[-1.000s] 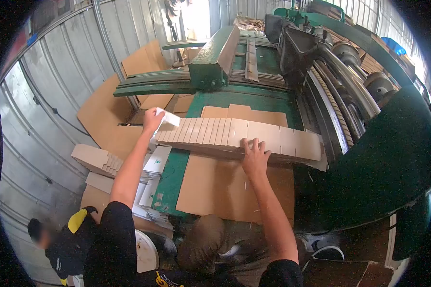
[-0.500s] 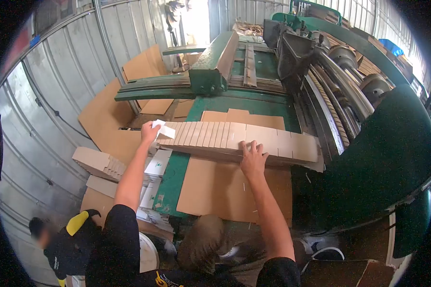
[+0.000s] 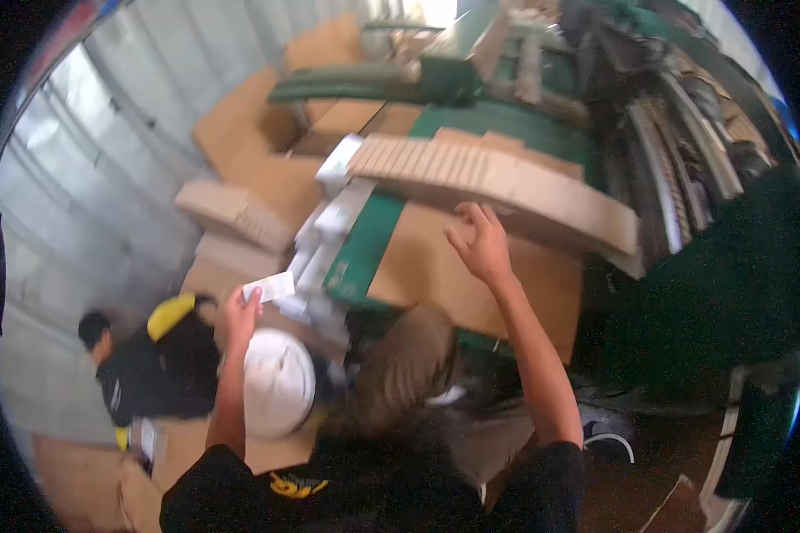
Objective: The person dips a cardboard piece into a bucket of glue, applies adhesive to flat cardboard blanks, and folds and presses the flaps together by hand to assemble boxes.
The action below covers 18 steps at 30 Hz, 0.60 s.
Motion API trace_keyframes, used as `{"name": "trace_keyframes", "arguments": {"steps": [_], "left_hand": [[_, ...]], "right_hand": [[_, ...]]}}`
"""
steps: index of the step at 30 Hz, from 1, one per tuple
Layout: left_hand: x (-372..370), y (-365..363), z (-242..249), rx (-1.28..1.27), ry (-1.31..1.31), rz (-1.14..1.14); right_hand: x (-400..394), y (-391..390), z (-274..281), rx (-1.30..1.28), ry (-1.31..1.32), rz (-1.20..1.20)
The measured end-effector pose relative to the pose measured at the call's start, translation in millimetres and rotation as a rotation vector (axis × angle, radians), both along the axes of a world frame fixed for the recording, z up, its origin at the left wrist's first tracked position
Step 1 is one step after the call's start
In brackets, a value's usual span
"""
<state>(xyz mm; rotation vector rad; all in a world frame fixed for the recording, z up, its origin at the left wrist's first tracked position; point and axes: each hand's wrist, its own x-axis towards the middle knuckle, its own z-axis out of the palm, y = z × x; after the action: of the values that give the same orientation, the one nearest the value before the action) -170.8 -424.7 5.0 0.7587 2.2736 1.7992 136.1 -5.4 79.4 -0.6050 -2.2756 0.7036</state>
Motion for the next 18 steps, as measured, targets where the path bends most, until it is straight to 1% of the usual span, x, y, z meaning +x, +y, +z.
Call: {"name": "trace_keyframes", "arguments": {"steps": [1,3,4,5,7,8,9,11,12,13,14,15,16,17,18], "left_hand": [[13,-41,-27,-0.078,-0.004,0.052],[53,-99,-56,-0.291,0.034,0.181],[82,-137,-78,-0.386,0.198,0.256],[95,-145,-88,-0.459,0.388,0.275],[121,-148,-88,-0.406,0.433,0.295],[124,-154,-106,-0.376,0.35,0.29],[131,-161,-115,-0.375,0.353,0.278],[142,-164,-131,-0.554,0.518,0.147],[150,-168,-142,-0.57,0.516,0.108],[158,-169,-153,-0.578,0.517,0.056],[168,-167,-151,-0.596,0.752,-0.046],[176,-170,-169,-0.576,0.529,0.029],[183,-181,-183,-0.639,0.501,0.01],[195,-175,-168,-0.648,0.534,-0.012],[201,-172,-158,-0.722,0.425,-0.054]], "right_hand": [[3,-34,-17,-0.039,-0.032,0.057],[11,-96,-50,-0.544,0.029,0.314],[18,-86,-76,-0.923,0.092,0.318],[24,-89,-68,-0.923,0.081,0.365],[27,-94,-63,-0.835,-0.086,0.386],[27,-96,-60,-0.841,-0.081,0.383],[25,-101,-52,-0.734,-0.099,0.387],[22,-109,-42,-0.546,-0.113,0.399],[23,-112,-40,-0.499,-0.068,0.385],[26,-114,-41,-0.541,-0.045,0.35],[28,-115,-41,-0.586,-0.012,0.363],[32,-118,-33,-0.566,0.012,0.349],[31,-114,-43,-0.552,-0.031,0.331],[30,-114,-42,-0.553,-0.004,0.348],[30,-114,-45,-0.546,0.037,0.349]]}}
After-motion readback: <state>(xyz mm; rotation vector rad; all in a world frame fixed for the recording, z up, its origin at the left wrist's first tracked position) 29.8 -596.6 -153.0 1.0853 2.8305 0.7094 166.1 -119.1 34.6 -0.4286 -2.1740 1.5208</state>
